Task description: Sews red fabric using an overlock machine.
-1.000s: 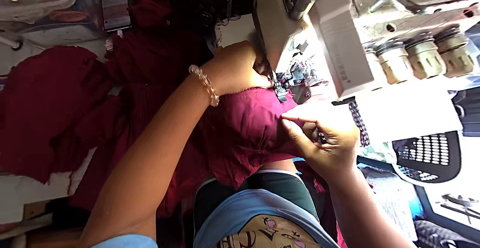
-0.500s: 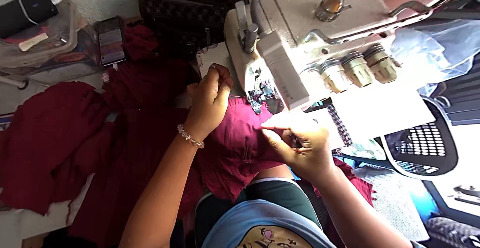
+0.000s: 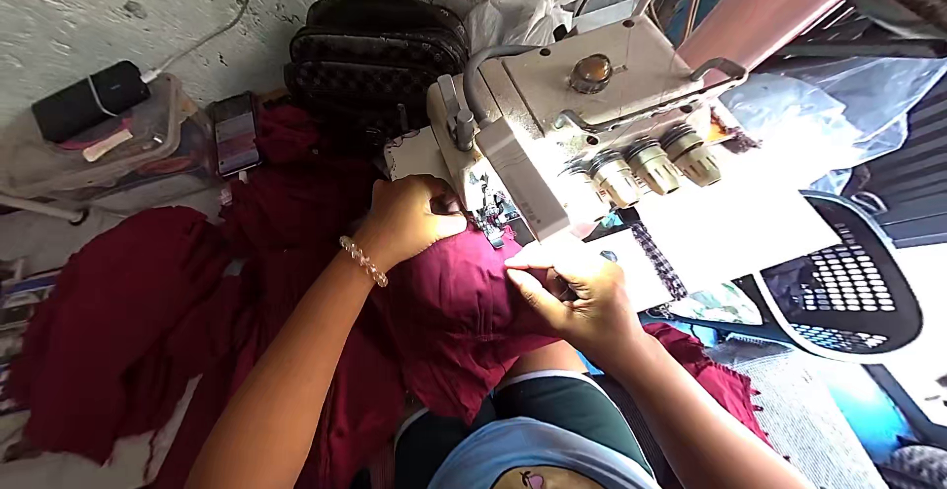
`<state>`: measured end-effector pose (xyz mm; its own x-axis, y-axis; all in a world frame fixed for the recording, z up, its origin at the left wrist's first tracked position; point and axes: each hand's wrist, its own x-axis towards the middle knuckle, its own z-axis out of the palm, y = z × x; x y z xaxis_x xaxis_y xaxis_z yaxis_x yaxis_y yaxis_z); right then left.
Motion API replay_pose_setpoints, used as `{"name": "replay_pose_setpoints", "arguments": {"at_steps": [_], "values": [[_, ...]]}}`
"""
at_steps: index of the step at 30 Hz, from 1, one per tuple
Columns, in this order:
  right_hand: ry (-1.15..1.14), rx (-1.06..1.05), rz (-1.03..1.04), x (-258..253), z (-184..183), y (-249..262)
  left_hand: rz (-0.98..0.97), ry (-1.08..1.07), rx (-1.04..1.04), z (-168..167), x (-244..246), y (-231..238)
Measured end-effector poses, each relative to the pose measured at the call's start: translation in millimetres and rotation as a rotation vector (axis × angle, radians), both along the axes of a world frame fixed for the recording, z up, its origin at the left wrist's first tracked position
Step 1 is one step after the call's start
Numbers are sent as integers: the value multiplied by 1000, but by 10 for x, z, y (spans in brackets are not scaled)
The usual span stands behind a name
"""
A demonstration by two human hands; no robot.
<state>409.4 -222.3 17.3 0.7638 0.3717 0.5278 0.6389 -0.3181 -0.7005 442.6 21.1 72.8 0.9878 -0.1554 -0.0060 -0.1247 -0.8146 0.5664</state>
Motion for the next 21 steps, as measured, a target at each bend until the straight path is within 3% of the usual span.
{"name": "replay_pose_setpoints", "arguments": {"at_steps": [5,8,11,15,21], "values": [[-37,-16,-22,67,4,-43,183,-253,246,-7,-179,187],[-58,-23,-5,83,19,4,206,-361,158,-16,-471,137],[-64,-16,27,66,27,69,135,-363,-127,-78,-732,-94],[-104,-76,49,88,-3,97,202,-456,9,-176,-975,-641],[-248,-196,-41,231,-56,-45,242,-505,-72,-386,-956,-869]]}}
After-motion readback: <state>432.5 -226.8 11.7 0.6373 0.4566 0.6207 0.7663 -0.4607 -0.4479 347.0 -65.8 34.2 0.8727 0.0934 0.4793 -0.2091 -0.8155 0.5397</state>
